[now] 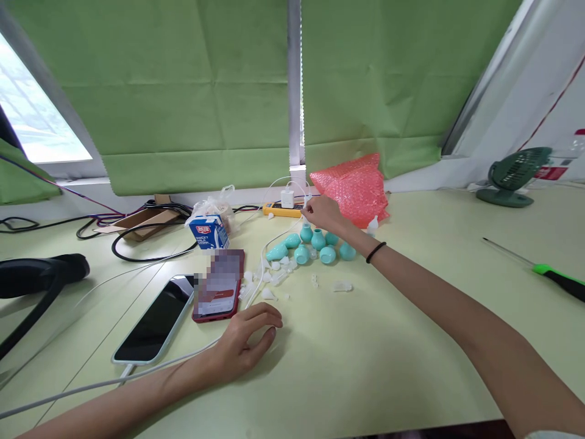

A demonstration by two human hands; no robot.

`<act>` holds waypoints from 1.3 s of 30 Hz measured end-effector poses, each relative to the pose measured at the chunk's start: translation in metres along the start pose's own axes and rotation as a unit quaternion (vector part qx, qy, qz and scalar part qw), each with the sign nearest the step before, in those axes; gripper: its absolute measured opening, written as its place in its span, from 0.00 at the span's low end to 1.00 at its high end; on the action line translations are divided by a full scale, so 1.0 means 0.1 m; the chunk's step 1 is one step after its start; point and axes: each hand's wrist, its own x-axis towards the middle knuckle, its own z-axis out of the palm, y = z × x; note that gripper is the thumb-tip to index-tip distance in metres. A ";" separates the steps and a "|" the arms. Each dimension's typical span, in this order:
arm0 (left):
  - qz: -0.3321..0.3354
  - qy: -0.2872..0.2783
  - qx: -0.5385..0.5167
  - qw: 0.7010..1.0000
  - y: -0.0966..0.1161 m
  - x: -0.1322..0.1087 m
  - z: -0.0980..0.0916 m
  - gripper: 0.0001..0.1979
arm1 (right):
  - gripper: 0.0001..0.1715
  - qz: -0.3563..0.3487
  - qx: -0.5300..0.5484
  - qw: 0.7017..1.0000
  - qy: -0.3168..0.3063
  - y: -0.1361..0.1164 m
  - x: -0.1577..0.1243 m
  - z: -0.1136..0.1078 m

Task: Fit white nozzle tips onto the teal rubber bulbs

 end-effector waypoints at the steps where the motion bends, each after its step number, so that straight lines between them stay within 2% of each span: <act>1: 0.003 -0.004 0.008 1.000 0.00 0.00 0.00 0.10 | 0.15 0.001 -0.011 1.000 -0.010 -0.01 0.01 0.02; 9: 0.003 -0.024 0.094 0.995 0.02 0.00 0.01 0.10 | 0.17 0.004 -0.069 0.996 -0.053 -0.06 0.11 0.11; 16: -0.024 -0.048 0.157 0.986 0.02 0.01 0.03 0.16 | 0.16 0.030 -0.069 0.995 -0.066 0.02 0.20 0.15; 19: -0.017 -0.075 0.159 0.984 0.02 0.01 0.02 0.17 | 0.15 0.031 -0.064 0.996 -0.056 0.02 0.19 0.12; 23: 0.010 -0.095 0.154 0.984 0.04 0.00 0.01 0.15 | 0.22 0.023 -0.055 0.998 -0.004 -0.10 0.05 0.04; 25: 0.025 -0.099 0.151 0.983 0.05 0.00 0.00 0.13 | 0.22 -0.009 -0.032 0.999 0.016 -0.24 -0.11 0.01; 28: 0.041 -0.098 0.149 0.983 0.06 0.01 -0.01 0.12 | 0.18 -0.103 0.015 0.995 -0.012 -0.51 -0.46 0.04; 31: 0.048 -0.095 0.150 0.983 0.06 0.02 -0.01 0.11 | 0.22 -0.256 0.080 0.961 -0.062 -0.76 -0.81 0.16; 32: 0.050 -0.092 0.150 0.983 0.06 0.02 -0.01 0.11 | 0.23 -0.285 0.087 0.952 -0.074 -0.81 -0.90 0.21; 35: 0.051 -0.076 0.146 0.985 0.04 0.01 0.01 0.09 | 0.21 -0.303 0.108 0.943 -0.086 -0.88 -1.05 0.30; 39: 0.046 -0.040 0.145 0.988 0.01 -0.02 0.04 0.09 | 0.19 -0.302 0.143 0.938 -0.093 -0.80 -1.14 0.26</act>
